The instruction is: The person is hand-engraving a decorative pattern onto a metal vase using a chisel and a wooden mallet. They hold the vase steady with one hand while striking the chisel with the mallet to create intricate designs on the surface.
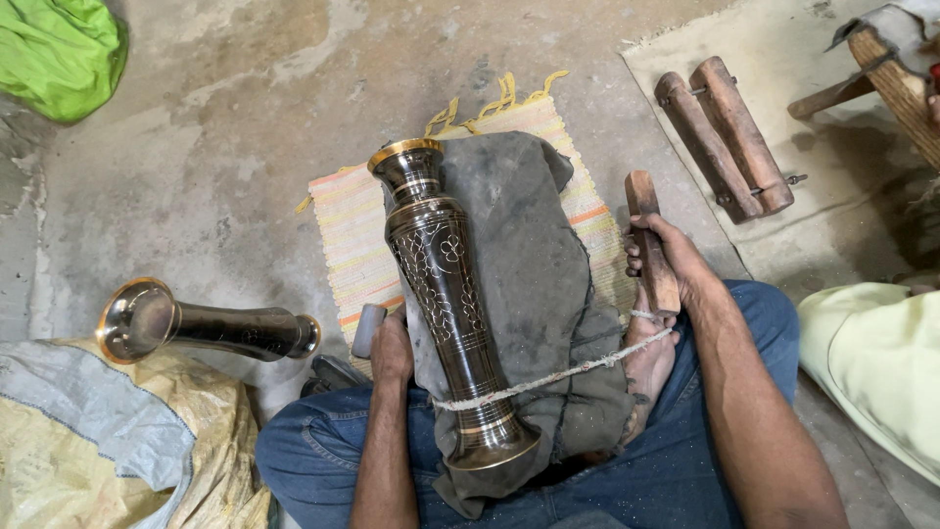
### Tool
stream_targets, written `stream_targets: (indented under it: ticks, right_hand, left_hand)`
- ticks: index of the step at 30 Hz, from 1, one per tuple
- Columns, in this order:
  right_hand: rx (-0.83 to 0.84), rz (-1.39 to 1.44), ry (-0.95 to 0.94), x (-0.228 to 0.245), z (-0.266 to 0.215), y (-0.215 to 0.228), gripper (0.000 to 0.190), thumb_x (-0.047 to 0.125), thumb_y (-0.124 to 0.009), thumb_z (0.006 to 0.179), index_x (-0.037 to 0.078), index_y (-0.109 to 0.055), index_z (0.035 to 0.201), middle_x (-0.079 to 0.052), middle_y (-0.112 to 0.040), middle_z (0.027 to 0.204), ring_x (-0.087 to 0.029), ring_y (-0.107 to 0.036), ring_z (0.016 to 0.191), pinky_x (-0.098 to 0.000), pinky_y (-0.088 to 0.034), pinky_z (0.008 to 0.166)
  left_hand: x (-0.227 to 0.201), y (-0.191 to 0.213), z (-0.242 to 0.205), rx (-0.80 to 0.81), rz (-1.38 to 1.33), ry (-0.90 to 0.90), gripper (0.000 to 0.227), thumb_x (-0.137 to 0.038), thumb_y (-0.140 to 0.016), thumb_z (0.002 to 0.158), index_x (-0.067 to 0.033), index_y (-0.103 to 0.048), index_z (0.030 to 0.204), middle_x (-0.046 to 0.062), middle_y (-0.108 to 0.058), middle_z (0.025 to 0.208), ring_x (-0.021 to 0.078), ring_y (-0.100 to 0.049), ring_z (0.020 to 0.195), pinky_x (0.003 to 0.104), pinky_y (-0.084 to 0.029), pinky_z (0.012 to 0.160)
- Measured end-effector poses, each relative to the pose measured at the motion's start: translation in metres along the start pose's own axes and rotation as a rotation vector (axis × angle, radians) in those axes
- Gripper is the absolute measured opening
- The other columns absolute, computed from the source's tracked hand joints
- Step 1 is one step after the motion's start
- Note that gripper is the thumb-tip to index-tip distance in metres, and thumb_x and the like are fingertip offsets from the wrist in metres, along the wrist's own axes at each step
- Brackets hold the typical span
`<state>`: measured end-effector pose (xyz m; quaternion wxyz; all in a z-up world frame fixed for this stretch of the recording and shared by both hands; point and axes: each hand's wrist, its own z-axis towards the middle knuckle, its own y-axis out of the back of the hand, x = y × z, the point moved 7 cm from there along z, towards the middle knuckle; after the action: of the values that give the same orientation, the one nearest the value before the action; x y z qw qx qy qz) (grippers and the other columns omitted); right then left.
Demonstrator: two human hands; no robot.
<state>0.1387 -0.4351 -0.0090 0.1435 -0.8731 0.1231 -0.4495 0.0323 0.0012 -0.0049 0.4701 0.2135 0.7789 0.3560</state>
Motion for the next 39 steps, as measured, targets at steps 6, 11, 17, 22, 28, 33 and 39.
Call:
stream_targets:
  ticks: [6, 11, 17, 22, 28, 33, 39]
  right_hand:
    - [0.028, -0.050, 0.046, 0.004, -0.005, -0.003, 0.027, 0.035, -0.057, 0.099, 0.007, -0.056, 0.103, -0.001, -0.052, 0.070, -0.013, -0.050, 0.057, -0.0280, -0.046, 0.056]
    - [-0.009, -0.098, 0.287, 0.035, -0.031, -0.010, 0.028, 0.028, -0.061, 0.100, 0.003, -0.056, 0.111, -0.002, -0.057, 0.075, -0.013, -0.055, 0.061, -0.0278, -0.049, 0.055]
    - [-0.063, -0.514, 0.414, 0.041, -0.078, -0.044, 0.044, 0.025, -0.068, 0.091, 0.004, -0.053, 0.127, -0.008, -0.061, 0.080, -0.020, -0.060, 0.061, -0.0359, -0.052, 0.054]
    - [0.002, -0.963, 0.548, 0.032, -0.096, -0.064, 0.052, 0.032, -0.074, 0.090, 0.003, -0.056, 0.129, -0.015, -0.068, 0.098, -0.022, -0.065, 0.091, -0.0388, -0.053, 0.080]
    - [0.048, -0.895, 0.592, 0.027, -0.081, -0.051, 0.055, 0.033, -0.074, 0.089, 0.001, -0.057, 0.130, -0.014, -0.069, 0.105, -0.022, -0.065, 0.098, -0.0372, -0.053, 0.085]
    - [0.027, -0.715, 0.426, 0.017, -0.080, -0.039, 0.051, 0.030, -0.073, 0.090, 0.001, -0.059, 0.130, -0.009, -0.064, 0.087, -0.017, -0.058, 0.068, -0.0330, -0.049, 0.059]
    - [0.020, -0.654, 0.525, 0.020, -0.092, -0.037, 0.052, 0.028, -0.071, 0.092, 0.000, -0.057, 0.133, -0.004, -0.064, 0.085, -0.010, -0.056, 0.064, -0.0271, -0.047, 0.055]
  left_hand:
    - [0.005, 0.004, 0.010, -0.103, -0.002, -0.015, 0.038, -0.009, -0.044, 0.104, -0.0084, -0.064, 0.136, 0.017, -0.071, 0.119, 0.0278, -0.077, 0.084, 0.042, -0.064, 0.069]
    - [-0.041, 0.096, -0.035, -0.650, -0.444, -0.191, 0.019, -0.013, -0.073, 0.098, -0.0072, -0.070, 0.116, 0.011, -0.078, 0.096, 0.0176, -0.076, 0.081, 0.030, -0.066, 0.067]
    - [-0.113, 0.146, -0.096, -0.679, -0.837, -0.536, 0.028, -0.006, -0.072, 0.103, 0.0060, -0.060, 0.125, 0.012, -0.072, 0.093, 0.0137, -0.072, 0.083, 0.028, -0.062, 0.077]
    - [-0.089, 0.124, -0.080, -0.752, -0.813, -0.499, 0.027, -0.008, -0.072, 0.103, 0.0052, -0.061, 0.124, 0.011, -0.072, 0.092, 0.0133, -0.072, 0.080, 0.028, -0.064, 0.071]
    - [0.000, 0.050, -0.030, -0.580, -0.757, -0.226, 0.025, -0.012, -0.074, 0.095, 0.0014, -0.067, 0.115, 0.007, -0.075, 0.085, 0.0120, -0.072, 0.072, 0.026, -0.060, 0.058]
    - [0.018, 0.036, -0.023, -0.551, -0.647, -0.246, 0.023, -0.012, -0.077, 0.094, -0.0009, -0.071, 0.114, 0.008, -0.071, 0.079, 0.0116, -0.063, 0.069, 0.026, -0.052, 0.058]
    - [0.008, 0.035, -0.037, -0.498, -0.380, -0.114, 0.028, -0.019, -0.079, 0.088, -0.0056, -0.073, 0.113, 0.005, -0.075, 0.081, 0.0151, -0.068, 0.070, 0.033, -0.054, 0.065]
